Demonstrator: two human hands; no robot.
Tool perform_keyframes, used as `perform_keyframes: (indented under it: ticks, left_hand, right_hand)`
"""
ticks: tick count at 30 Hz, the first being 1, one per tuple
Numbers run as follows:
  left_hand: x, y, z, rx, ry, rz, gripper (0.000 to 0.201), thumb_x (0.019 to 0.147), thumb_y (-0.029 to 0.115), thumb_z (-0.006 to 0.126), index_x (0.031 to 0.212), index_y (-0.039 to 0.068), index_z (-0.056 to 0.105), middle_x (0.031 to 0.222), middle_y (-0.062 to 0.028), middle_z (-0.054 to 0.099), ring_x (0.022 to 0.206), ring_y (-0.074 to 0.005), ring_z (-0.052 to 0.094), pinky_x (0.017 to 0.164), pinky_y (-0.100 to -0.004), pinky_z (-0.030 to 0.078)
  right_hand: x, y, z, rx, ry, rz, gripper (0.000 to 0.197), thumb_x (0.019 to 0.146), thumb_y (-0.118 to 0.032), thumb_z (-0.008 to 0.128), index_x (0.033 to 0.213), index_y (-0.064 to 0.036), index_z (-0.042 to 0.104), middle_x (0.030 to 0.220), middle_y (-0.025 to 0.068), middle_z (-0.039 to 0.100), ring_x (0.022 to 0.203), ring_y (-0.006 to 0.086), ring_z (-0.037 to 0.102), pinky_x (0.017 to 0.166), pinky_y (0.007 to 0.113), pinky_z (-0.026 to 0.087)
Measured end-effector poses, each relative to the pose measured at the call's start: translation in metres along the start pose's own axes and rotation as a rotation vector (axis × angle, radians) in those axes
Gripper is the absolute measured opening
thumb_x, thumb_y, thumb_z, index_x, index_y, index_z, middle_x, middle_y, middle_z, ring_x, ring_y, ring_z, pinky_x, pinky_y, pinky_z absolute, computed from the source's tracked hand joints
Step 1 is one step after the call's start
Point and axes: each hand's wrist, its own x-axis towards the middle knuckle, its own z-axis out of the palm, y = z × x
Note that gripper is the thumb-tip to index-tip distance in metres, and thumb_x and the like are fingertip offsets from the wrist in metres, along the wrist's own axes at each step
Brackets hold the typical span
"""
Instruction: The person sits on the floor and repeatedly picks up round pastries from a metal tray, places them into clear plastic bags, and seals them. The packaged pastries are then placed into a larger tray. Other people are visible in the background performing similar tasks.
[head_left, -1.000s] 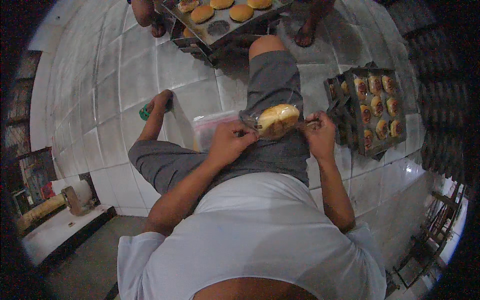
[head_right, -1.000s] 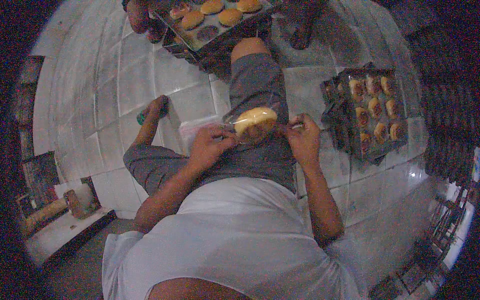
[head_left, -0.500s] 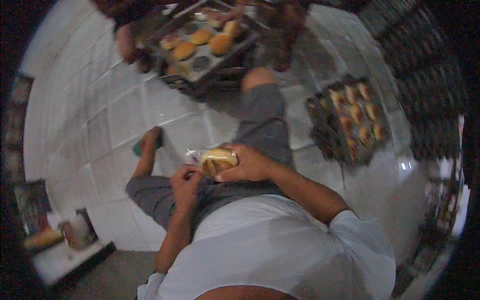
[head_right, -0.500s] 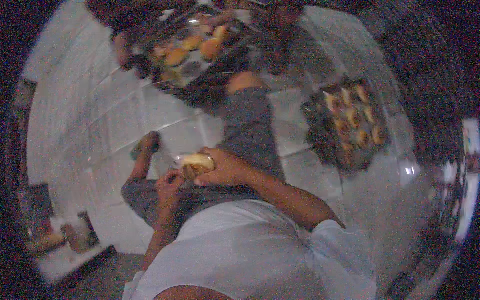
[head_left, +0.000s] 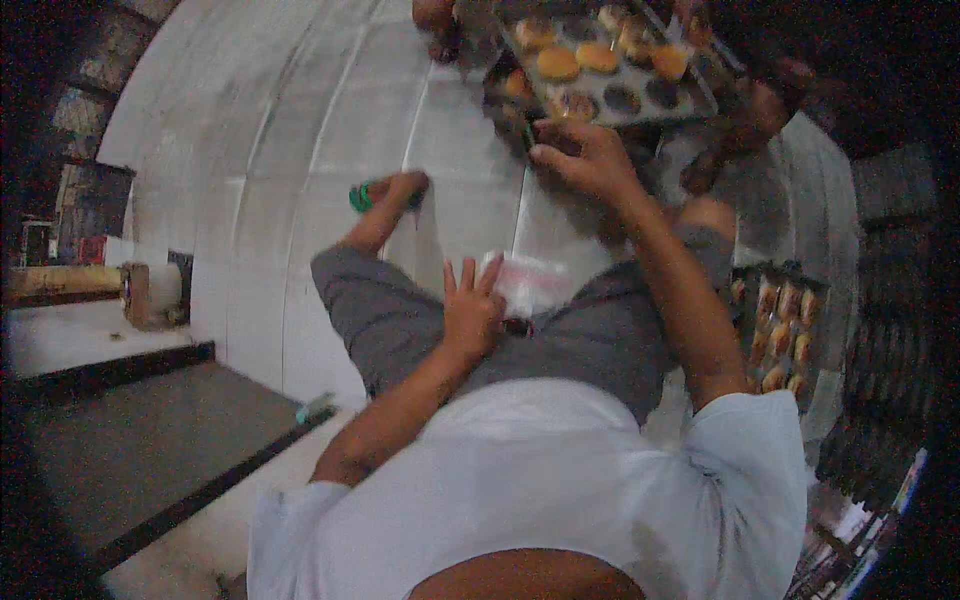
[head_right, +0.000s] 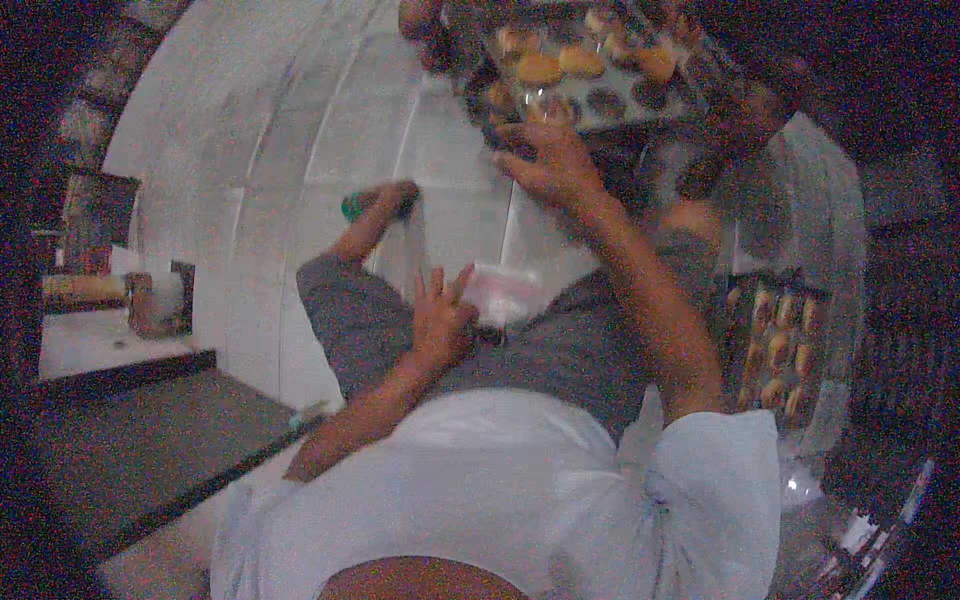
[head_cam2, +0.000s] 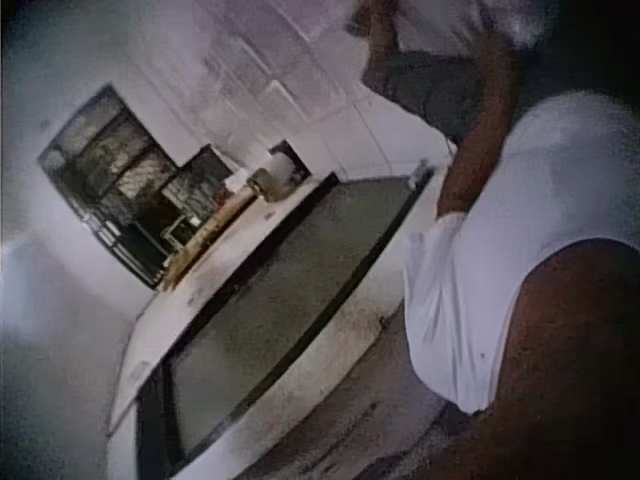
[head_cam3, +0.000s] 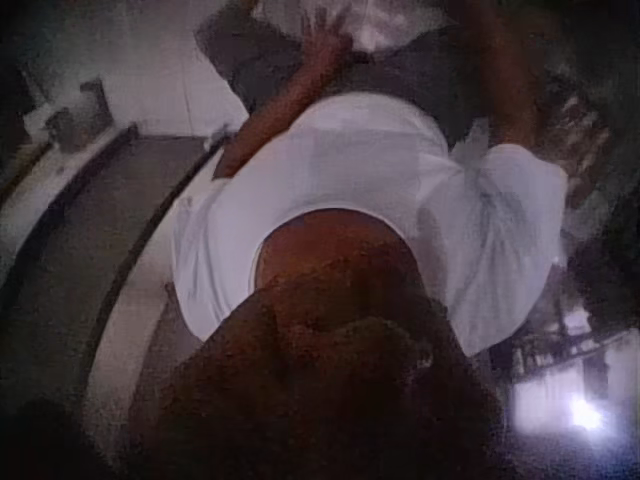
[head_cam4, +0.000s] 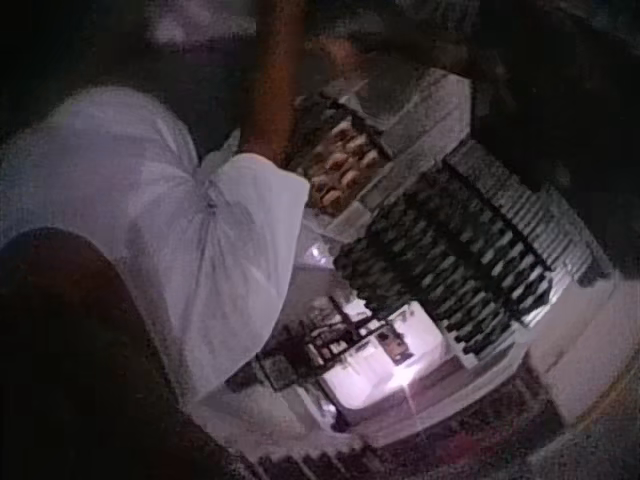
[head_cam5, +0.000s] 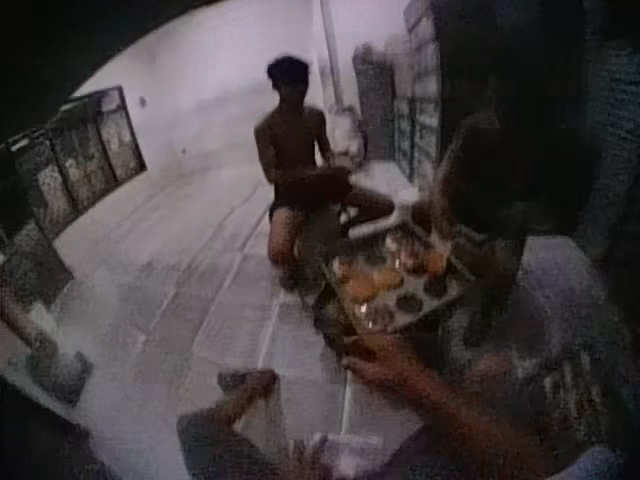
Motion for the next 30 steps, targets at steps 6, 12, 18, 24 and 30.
perform_keyframes:
  ticks: [6, 12, 18, 24, 30]
  left_hand:
    - [-0.028, 0.011, -0.029, -0.264, 0.154, -0.026, 0.02, 0.073, 0.013, 0.079, 0.072, 0.005, 0.061, 0.13, -0.0137, 0.06, 0.114, -0.039, 0.055, 0.097, -0.0618, 0.044]
    - [0.038, 0.07, -0.103, -1.187, -0.553, -0.678, 0.027, 0.087, 0.028, 0.083, 0.087, 0.009, 0.065, 0.101, -0.0081, 0.067, 0.09, -0.0216, 0.062, 0.084, -0.04, 0.052]
    - [0.109, 0.015, -0.077, -1.864, 0.427, -0.91, 0.03, 0.097, 0.033, 0.073, 0.098, 0.004, 0.067, 0.086, -0.0006, 0.064, 0.074, -0.0133, 0.061, 0.072, -0.0272, 0.051]
    - [0.081, -0.131, 0.033, -1.167, 0.258, -1.122, 0.029, 0.098, 0.03, 0.072, 0.087, 0.004, 0.069, 0.078, -0.001, 0.063, 0.071, -0.0093, 0.056, 0.065, -0.0279, 0.047]
    - [0.115, -0.116, 0.043, -1.383, 0.034, -0.898, 0.022, 0.095, 0.023, 0.073, 0.099, 0.002, 0.07, 0.089, -0.0082, 0.07, 0.079, -0.0167, 0.066, 0.071, -0.0335, 0.055]
  right_hand:
    - [-0.159, -0.05, 0.059, -0.196, -0.859, 0.136, 0.042, 0.082, -0.042, 0.077, 0.104, -0.0069, 0.08, 0.101, 0.018, 0.077, 0.089, 0.0366, 0.075, 0.083, 0.048, 0.057]
    - [-0.123, -0.062, 0.025, 0.379, 0.035, 0.521, 0.024, 0.089, -0.023, 0.078, 0.093, 0.0004, 0.08, 0.083, 0.0091, 0.078, 0.074, 0.0126, 0.068, 0.068, 0.03, 0.054]
    - [-0.096, -0.09, 0.023, 0.351, -0.045, 0.548, 0.028, 0.088, -0.027, 0.082, 0.09, 0.0009, 0.08, 0.075, 0.0089, 0.075, 0.065, 0.0124, 0.068, 0.065, 0.033, 0.055]
    - [0.006, -0.013, 0.022, 0.185, -0.425, 0.431, 0.03, 0.09, -0.032, 0.08, 0.094, -0.0015, 0.08, 0.079, 0.0065, 0.076, 0.072, 0.0138, 0.069, 0.069, 0.033, 0.055]
    - [0.156, 0.221, -0.077, -0.783, 0.169, 0.346, 0.064, 0.083, -0.058, 0.078, 0.111, 0.0001, 0.075, 0.107, 0.0198, 0.075, 0.103, 0.0322, 0.072, 0.089, 0.043, 0.054]
